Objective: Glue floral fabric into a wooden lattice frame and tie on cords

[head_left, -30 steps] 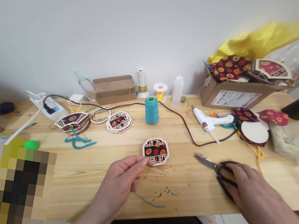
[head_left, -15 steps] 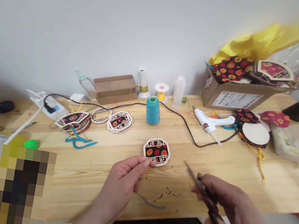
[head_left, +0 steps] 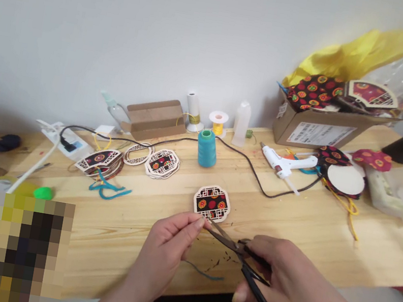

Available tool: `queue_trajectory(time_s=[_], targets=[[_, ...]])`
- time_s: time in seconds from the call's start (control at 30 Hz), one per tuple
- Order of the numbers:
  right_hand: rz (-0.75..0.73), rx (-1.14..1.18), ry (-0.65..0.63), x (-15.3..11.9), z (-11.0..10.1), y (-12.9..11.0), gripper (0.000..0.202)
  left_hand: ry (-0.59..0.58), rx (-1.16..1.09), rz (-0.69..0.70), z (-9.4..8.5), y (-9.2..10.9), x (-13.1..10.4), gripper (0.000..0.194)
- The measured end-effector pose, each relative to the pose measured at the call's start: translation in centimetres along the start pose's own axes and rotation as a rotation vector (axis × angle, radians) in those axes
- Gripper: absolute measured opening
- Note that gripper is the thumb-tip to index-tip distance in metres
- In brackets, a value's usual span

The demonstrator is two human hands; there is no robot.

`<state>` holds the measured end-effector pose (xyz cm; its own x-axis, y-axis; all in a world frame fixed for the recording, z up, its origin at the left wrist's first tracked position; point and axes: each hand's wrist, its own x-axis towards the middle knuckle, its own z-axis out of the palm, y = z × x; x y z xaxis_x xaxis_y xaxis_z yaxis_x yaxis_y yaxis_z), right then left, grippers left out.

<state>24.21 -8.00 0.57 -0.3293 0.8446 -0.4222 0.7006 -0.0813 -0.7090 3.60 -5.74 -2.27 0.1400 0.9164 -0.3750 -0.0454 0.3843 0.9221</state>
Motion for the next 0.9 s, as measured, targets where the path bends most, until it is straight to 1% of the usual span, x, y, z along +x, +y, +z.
queue_trajectory(time_s=[0.13, 0.2, 0.33, 0.43, 0.63, 0.73, 0.83, 0.9], targets=[[-0.053, 0.017, 0.013, 0.6, 0.1, 0.1, 0.035, -0.056, 0.073, -0.002, -0.1, -0.1, -0.1, 0.021], [-0.056, -0.015, 0.036, 0.9, 0.2, 0.0, 0.038, -0.052, 0.074, -0.002, -0.1, -0.1, -0.1, 0.019], [-0.071, -0.047, 0.038, 1.1, 0.2, -0.1, 0.033, -0.024, 0.082, 0.014, -0.3, -0.1, -0.2, 0.018], [-0.062, -0.024, 0.014, 1.1, 0.2, -0.1, 0.029, -0.036, 0.123, 0.024, -0.4, -0.1, -0.2, 0.019], [-0.051, 0.028, 0.019, 1.2, 0.4, 0.4, 0.039, -0.072, 0.17, 0.029, -0.6, -0.1, -0.3, 0.021], [-0.063, 0.065, 0.012, 1.4, 0.5, 0.6, 0.036, -0.067, 0.191, 0.023, -0.6, -0.1, -0.3, 0.021], [-0.062, 0.077, 0.034, 1.2, 0.5, 0.6, 0.033, -0.053, 0.169, 0.021, -0.6, -0.1, -0.2, 0.022], [-0.081, 0.058, 0.02, 0.9, 0.3, 0.4, 0.033, -0.013, 0.11, 0.002, -0.7, 0.0, 0.0, 0.023]])
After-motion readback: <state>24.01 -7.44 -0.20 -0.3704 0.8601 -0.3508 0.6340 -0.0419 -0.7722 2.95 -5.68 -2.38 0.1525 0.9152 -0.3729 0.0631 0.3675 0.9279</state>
